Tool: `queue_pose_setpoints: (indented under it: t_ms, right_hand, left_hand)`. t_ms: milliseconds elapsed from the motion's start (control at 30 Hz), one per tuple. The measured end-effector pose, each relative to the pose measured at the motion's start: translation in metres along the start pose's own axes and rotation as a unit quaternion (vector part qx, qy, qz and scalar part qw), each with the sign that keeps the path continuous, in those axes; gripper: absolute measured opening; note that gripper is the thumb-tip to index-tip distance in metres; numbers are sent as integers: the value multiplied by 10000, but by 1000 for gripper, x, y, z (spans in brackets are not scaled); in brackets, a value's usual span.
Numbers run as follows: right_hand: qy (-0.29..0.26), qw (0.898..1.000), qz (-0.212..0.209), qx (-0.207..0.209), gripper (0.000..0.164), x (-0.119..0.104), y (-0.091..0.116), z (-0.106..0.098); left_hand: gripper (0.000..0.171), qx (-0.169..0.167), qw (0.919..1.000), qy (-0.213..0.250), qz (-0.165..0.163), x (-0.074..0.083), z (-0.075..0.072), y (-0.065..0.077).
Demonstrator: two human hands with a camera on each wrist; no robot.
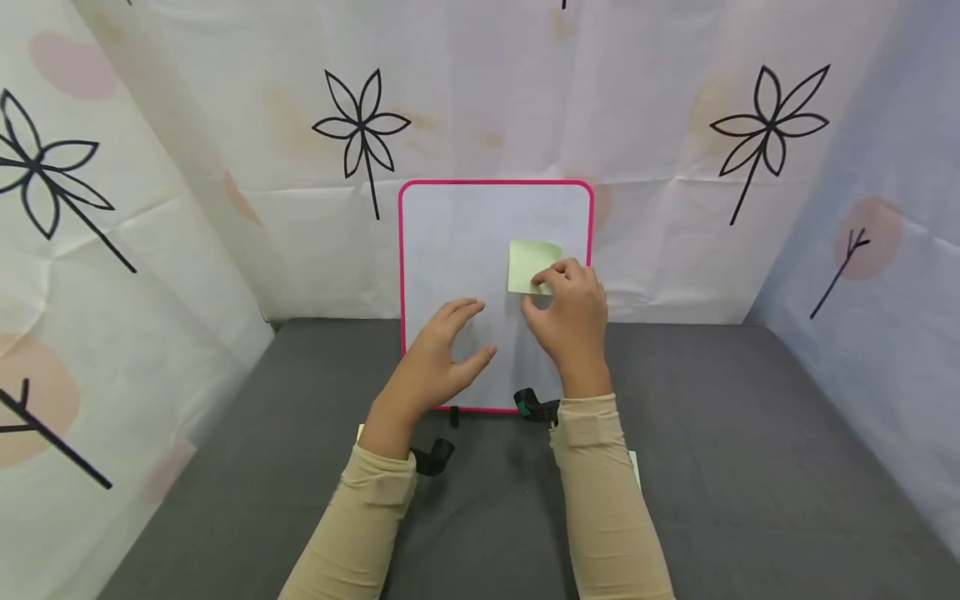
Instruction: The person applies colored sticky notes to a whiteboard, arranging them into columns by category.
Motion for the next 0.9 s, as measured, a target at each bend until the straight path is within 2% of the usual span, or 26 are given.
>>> queue_pose_setpoints:
  t_ms: [267, 533, 700, 900]
  right_hand:
    - [-1, 9999, 55, -123, 20, 2, 0, 0]
    - [-107, 9997, -106, -192, 22, 2, 0, -1]
    - [-172, 9994, -137, -253, 25, 0, 1, 1]
    - [-243, 9990, -292, -244, 29, 0, 0, 2]
  left_hand:
    - [62, -139, 9992, -358, 133, 5, -3, -1]
    - [60, -414, 9915, -1109, 539, 17, -13, -19]
    - [62, -674, 9826, -1619, 612, 23, -20, -31]
    - [71, -686, 9675, -2313, 750, 23, -22, -47]
Point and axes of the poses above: each hand's wrist, its own y-axis away from the middle knuckle, its own z-axis out of the palm, x = y × z, the point moved 2 cm from there along -y, towards the middle knuckle, and after that the axes turned 12 degrees about -x, right-handed, at the moved point
